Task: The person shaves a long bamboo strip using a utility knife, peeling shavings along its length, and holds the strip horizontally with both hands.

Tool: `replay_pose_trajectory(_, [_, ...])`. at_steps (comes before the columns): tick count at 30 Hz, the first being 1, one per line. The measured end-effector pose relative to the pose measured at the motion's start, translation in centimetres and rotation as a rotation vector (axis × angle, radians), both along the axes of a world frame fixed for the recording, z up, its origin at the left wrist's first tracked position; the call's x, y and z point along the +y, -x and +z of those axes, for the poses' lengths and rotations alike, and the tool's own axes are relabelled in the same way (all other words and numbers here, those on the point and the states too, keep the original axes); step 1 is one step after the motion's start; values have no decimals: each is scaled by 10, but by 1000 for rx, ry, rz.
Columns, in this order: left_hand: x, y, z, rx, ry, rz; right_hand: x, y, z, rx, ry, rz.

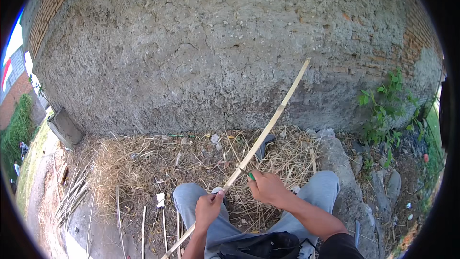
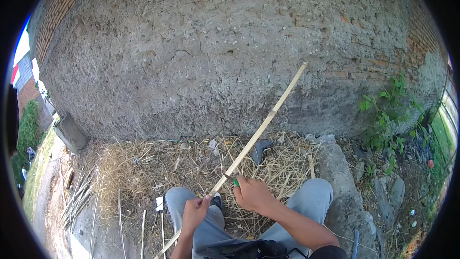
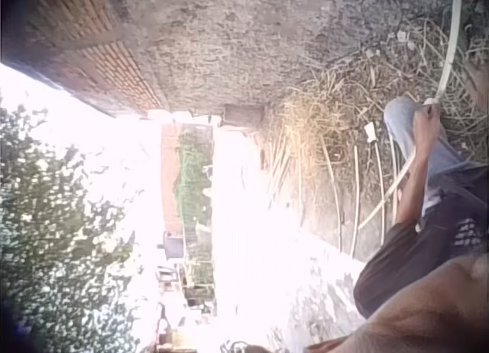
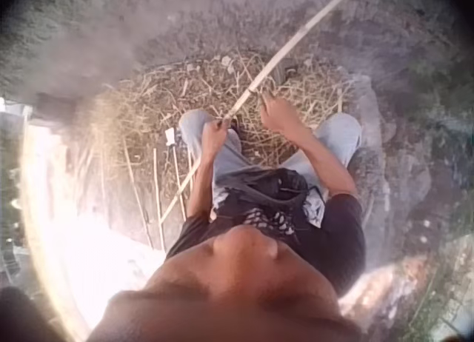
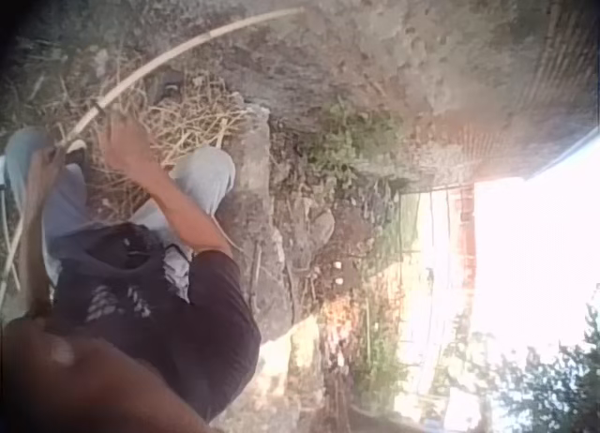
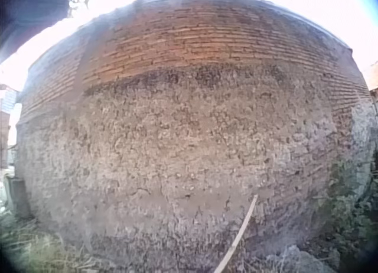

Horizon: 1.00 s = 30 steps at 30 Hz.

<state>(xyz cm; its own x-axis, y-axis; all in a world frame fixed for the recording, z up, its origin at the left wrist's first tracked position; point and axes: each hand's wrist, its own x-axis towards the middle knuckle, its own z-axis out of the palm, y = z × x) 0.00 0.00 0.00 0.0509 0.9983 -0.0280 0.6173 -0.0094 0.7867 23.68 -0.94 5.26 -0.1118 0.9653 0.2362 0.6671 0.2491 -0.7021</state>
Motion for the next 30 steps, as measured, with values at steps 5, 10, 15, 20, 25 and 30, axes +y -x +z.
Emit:
replay_pose_trajectory(5, [-3,3,-11,-279,48,-47,-11,18,-5,-186,-55,14])
replay_pose_trajectory(10, [-12,1,-29,-379,92,-56,-14,17,-37,-78,-235,35])
replay_pose_trajectory(15, [-24,-6,-26,-400,118,-44,-27,27,-46,-272,-126,39])
replay_pose_trajectory(20, [-33,-5,-30,-454,113,-18,-37,30,-42,-353,-144,9])
replay_pose_trajectory(25, [-44,-7,-22,-434,161,-14,-52,39,-48,-309,-186,-4])
replay_pose_trajectory(30, [-49,-7,-27,-411,150,-7,-58,40,-50,-395,-290,-7])
